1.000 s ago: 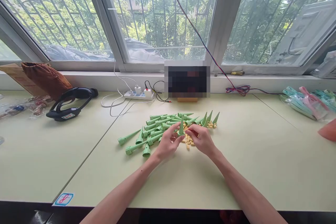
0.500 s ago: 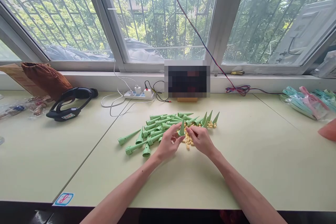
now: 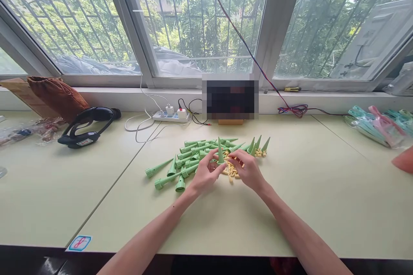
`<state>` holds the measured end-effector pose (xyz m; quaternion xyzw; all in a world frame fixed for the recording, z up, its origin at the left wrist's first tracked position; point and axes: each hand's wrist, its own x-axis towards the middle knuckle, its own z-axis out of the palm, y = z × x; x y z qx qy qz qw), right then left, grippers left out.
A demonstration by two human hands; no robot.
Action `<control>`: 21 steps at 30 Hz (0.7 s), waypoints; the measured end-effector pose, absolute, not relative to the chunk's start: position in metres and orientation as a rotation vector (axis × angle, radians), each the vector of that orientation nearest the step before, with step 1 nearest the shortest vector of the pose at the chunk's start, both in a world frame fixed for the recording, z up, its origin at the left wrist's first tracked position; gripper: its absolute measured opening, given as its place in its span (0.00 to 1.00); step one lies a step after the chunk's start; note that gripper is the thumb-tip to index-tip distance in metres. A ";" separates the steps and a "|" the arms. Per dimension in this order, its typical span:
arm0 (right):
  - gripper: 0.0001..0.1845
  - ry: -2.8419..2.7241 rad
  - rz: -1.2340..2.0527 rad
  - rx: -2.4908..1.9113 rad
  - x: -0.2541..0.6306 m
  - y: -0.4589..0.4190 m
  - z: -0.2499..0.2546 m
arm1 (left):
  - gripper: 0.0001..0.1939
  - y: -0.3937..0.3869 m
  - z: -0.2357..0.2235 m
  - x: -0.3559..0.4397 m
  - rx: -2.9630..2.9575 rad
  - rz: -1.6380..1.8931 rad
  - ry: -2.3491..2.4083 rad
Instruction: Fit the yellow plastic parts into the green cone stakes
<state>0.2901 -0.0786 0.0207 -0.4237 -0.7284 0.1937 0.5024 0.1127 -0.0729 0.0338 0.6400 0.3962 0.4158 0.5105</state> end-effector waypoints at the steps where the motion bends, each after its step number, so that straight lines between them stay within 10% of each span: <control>1: 0.08 -1.762 0.461 -1.028 0.290 -0.078 0.020 | 0.26 -0.073 0.033 0.113 1.543 0.998 0.952; 21: 0.13 -1.803 0.492 -1.068 0.291 -0.080 0.025 | 0.27 -0.068 0.020 0.110 1.722 1.054 0.940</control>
